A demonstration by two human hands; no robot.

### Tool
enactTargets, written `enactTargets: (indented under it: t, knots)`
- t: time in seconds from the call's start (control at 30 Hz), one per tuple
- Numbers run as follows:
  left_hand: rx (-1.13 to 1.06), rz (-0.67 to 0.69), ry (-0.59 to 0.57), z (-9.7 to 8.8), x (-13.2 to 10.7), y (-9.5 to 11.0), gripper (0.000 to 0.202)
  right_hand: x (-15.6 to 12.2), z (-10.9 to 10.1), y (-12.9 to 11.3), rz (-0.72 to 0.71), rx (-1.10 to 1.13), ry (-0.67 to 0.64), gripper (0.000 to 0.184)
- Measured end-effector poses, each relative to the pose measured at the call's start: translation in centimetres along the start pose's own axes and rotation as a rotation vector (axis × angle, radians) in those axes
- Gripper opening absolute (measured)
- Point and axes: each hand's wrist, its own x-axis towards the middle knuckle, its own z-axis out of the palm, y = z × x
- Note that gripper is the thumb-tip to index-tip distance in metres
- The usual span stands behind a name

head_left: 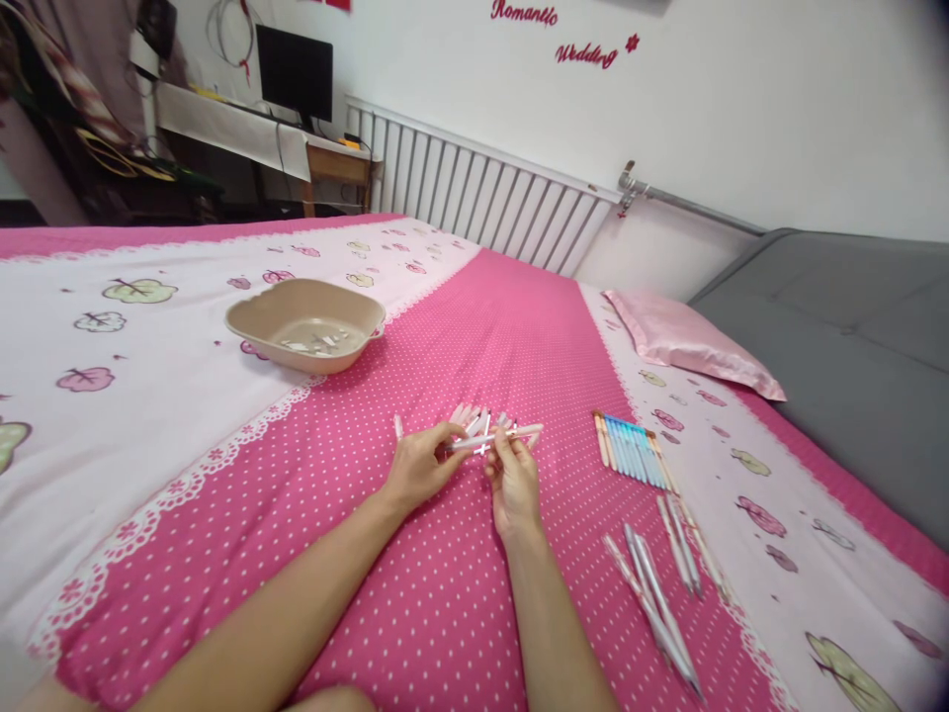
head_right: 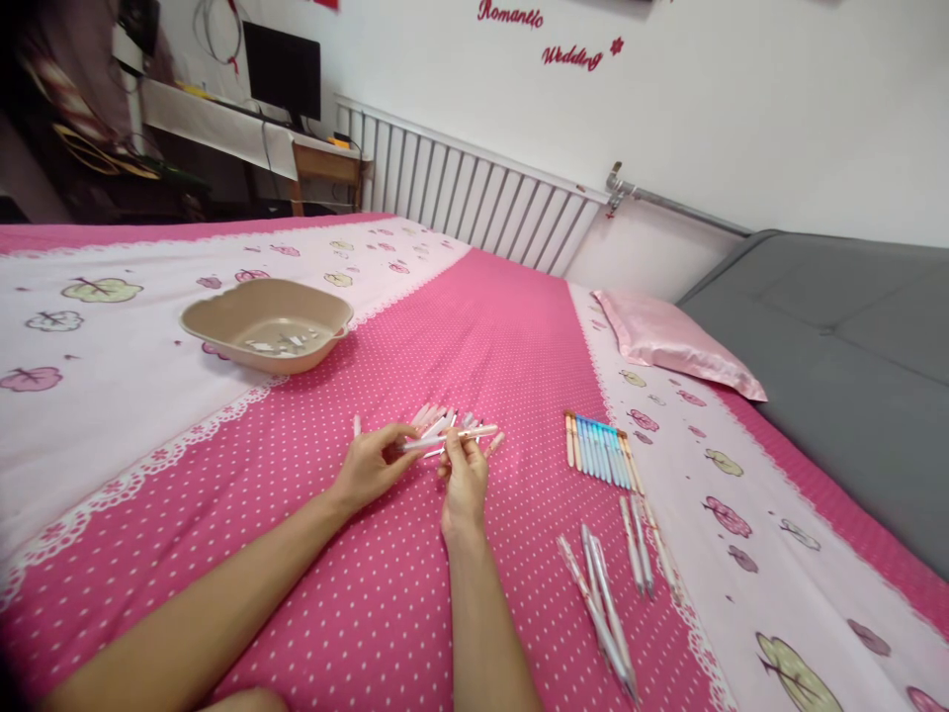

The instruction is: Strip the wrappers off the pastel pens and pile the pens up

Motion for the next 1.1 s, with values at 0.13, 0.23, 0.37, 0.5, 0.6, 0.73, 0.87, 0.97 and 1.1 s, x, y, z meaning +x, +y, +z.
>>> enactTargets:
  t: [0.13, 0.23, 0.37, 0.5, 0.6, 0.73, 0.87, 0.97, 1.1]
  knots:
    - [0.024, 0.029, -0.015, 0.0, 0.0, 0.0, 0.026, 0.0, 0.1, -0.1, -0.007, 0.033, 0.011, 0.027]
    - [0.082, 0.026, -0.037, -0.3, 0.1, 0.2, 0.033, 0.2, -0.1, -0.5, -0.025, 0.081, 0.052, 0.026]
    - [0.11, -0.005, -0.049, -0.4, 0.2, 0.2, 0.04, 0.2, -0.3, -1.3, -0.02, 0.195, 0.068, 0.024]
    - [0.13, -0.038, -0.068, -0.4, 0.1, 0.2, 0.041, 0.2, -0.4, -1.6, 0.049, 0.25, 0.006, 0.02]
    - [0.126, -0.048, -0.082, -0.4, 0.1, 0.2, 0.042, 0.5, -0.8, -1.9, 0.052, 0.291, 0.028, 0.017]
    - [0.112, -0.045, -0.099, -0.3, 0.1, 0.1, 0.041, 1.4, -2.3, -3.2, -0.015, 0.347, 0.133, 0.012]
    - [0.114, -0.102, -0.054, -0.3, 0.2, 0.0, 0.042, 2.1, -3.8, -4.2, -0.133, 0.355, 0.251, 0.016]
    - [0.122, -0.154, -0.006, -0.2, 0.3, -0.1, 0.042, 2.4, -4.1, -3.7, -0.202, 0.267, 0.242, 0.025]
    - [0.104, -0.161, -0.004, -0.2, 0.3, -0.1, 0.037, 2.6, -3.7, -2.1, -0.111, -0.029, 0.162, 0.033]
